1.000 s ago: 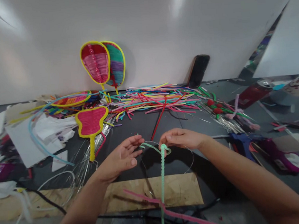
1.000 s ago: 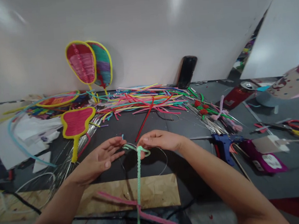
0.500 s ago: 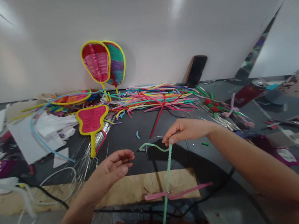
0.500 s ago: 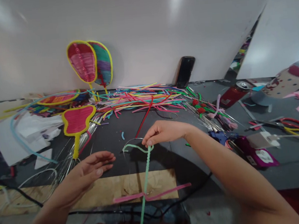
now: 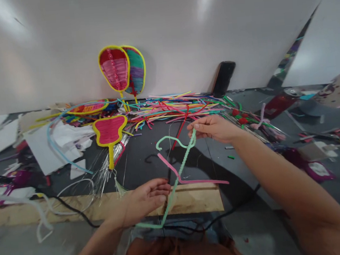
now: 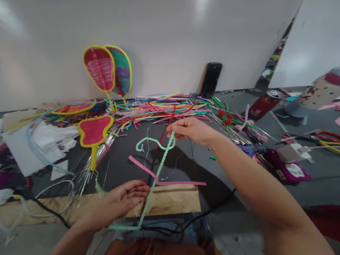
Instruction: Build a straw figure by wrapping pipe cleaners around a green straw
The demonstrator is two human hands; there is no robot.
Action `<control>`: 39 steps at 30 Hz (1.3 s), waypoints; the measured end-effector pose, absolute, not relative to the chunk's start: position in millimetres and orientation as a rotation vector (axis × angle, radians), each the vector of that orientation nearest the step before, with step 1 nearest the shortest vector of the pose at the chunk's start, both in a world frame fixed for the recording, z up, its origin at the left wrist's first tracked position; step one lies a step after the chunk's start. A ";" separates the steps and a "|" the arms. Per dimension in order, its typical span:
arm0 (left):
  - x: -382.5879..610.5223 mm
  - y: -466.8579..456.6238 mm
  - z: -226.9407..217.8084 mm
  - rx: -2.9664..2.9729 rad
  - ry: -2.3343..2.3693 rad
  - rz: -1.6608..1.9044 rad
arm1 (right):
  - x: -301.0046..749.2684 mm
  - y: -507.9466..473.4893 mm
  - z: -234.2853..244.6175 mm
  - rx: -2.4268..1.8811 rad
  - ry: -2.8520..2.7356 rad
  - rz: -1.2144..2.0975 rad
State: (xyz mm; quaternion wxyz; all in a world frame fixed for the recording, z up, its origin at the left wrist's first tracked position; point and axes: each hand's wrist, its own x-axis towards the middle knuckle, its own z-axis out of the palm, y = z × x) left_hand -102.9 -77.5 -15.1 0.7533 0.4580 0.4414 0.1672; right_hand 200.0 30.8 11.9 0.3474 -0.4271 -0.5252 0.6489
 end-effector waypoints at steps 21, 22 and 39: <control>-44.1 -32.2 3.9 0.586 0.794 1.038 | 177.4 0.0 10.2 -1.167 -1.424 1.207; -41.6 -27.8 6.2 0.565 0.769 1.046 | 169.6 -4.9 3.2 -1.160 -1.435 1.283; -14.0 -21.1 -20.7 0.651 0.822 0.916 | 120.5 -27.0 -36.2 -0.929 -0.902 1.641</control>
